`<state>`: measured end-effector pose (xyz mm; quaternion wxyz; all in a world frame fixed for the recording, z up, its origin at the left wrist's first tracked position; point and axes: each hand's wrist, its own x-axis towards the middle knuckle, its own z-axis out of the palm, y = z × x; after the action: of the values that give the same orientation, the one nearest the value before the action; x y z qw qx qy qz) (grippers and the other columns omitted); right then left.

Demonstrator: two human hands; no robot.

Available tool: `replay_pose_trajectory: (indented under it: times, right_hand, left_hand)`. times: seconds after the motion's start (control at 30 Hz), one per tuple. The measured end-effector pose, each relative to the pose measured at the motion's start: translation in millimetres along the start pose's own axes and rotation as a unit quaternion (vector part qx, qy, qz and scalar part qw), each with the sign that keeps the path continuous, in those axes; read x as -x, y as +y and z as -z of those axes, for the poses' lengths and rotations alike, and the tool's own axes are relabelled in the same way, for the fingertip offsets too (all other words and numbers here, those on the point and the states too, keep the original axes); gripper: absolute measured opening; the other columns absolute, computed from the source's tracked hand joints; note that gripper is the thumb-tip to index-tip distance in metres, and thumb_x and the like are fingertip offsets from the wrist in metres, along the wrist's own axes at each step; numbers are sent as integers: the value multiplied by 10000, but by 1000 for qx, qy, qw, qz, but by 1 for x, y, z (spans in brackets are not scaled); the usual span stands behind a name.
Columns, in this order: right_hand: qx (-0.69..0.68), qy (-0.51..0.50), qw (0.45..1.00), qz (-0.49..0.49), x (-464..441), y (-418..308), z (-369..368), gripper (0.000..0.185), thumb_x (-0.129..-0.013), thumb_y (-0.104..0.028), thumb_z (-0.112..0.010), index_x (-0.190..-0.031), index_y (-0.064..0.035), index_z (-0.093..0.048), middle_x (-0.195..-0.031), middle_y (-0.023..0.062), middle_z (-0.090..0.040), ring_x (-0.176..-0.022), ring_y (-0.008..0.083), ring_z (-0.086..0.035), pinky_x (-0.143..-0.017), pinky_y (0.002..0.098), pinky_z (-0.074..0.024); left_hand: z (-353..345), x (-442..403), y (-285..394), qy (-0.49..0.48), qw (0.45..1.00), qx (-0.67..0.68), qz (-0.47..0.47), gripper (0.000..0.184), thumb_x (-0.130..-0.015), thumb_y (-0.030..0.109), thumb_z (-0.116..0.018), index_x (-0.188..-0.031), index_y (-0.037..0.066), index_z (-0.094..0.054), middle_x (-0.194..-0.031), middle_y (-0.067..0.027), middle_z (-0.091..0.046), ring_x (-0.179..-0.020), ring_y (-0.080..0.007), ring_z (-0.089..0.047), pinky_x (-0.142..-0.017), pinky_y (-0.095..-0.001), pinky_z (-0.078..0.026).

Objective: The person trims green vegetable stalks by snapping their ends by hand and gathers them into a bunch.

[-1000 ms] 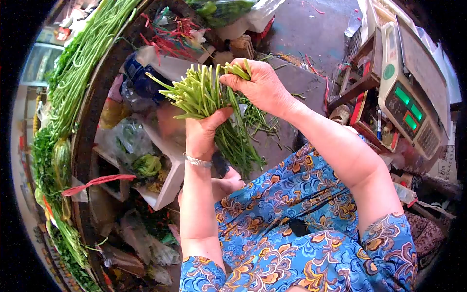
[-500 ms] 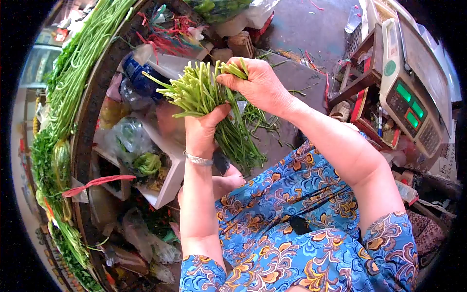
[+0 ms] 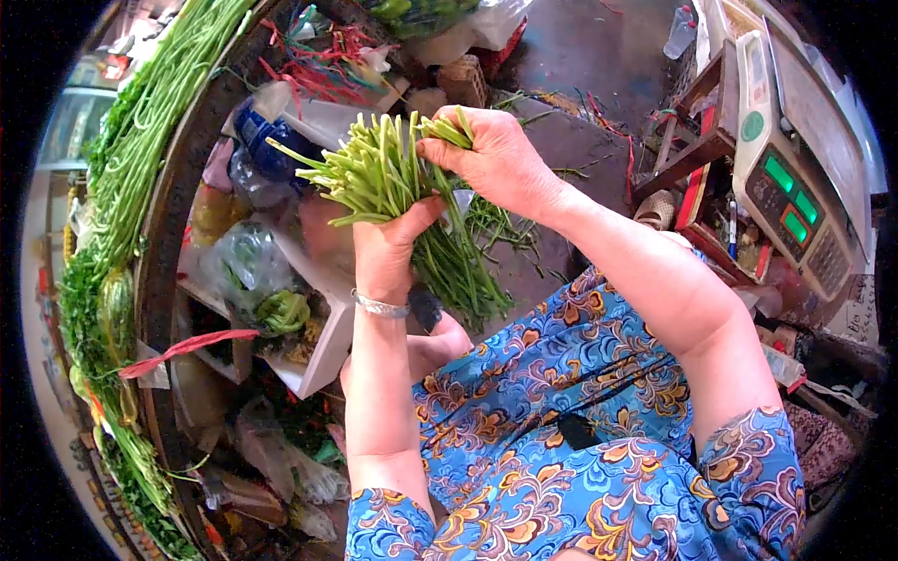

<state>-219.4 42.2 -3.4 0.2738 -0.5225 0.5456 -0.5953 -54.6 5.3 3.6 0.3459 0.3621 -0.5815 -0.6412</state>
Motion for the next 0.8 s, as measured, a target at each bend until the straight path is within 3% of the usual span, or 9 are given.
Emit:
replay_pose_trajectory:
  times: [0.17, 0.3, 0.5, 0.57, 0.67, 0.77, 0.8]
  right_hand:
    - [-17, -7, 1000, -5, 1, -1, 0, 243, -887, -172, -659, -757, -18, -523, -615, -28, -413, -627, 62, -360, -550, 263, -370]
    - [-6, -12, 1000, -5, 1, -5, 1, 248, -886, -165, -660, -753, -14, -516, -615, -31, -408, -626, 63, -356, -547, 264, -368]
    - [30, -3, 996, 85, 4, -10, 2, 232, -864, -152, -681, -781, -1, -525, -617, 56, -434, -610, 87, -375, -534, 278, -379]
    - [72, 8, 990, 122, 5, -12, 1, 215, -834, -209, -673, -802, -20, -576, -742, 170, -588, -688, 343, -599, -611, 391, -474]
    - [88, 26, 981, 170, 6, -14, 0, 222, -831, -226, -680, -817, -27, -583, -765, 165, -597, -722, 354, -609, -619, 402, -477]
    - [66, 61, 988, 123, 2, -19, 7, 219, -844, -222, -673, -823, -26, -579, -762, 159, -602, -704, 340, -604, -620, 390, -478]
    - [17, 59, 992, 111, -2, -15, 12, 166, -880, -157, -674, -857, -22, -582, -676, 8, -531, -612, 90, -440, -559, 261, -419]
  left_hand:
    - [1, 0, -2, 14, 1000, 11, 25, 345, -709, 18, -720, -1032, 5, -598, -882, -34, -620, -734, -123, -594, -615, -255, -504]
    - [-1, 1, 0, 13, 999, 21, 37, 327, -711, 18, -715, -1016, 2, -595, -858, -37, -619, -707, -122, -589, -612, -255, -500]
    - [0, -2, -6, 38, 999, 13, 13, 329, -717, -3, -705, -1027, 7, -594, -878, -25, -608, -726, -117, -584, -617, -253, -495]
    - [-2, -3, -7, 50, 998, 28, 18, 331, -723, -29, -690, -1037, 8, -593, -893, -21, -604, -738, -111, -581, -620, -251, -494]
    - [-3, -3, -6, 65, 998, 12, 13, 326, -726, -46, -688, -1034, 9, -597, -875, -18, -608, -724, -109, -583, -626, -251, -498]
    - [2, -4, -16, 80, 997, 10, 11, 309, -723, -15, -703, -1005, 0, -579, -800, -61, -628, -653, -160, -606, -586, -278, -512]
    - [2, -4, -15, 80, 997, 9, 11, 309, -723, -15, -703, -1005, 0, -579, -800, -61, -628, -653, -160, -606, -586, -278, -512]
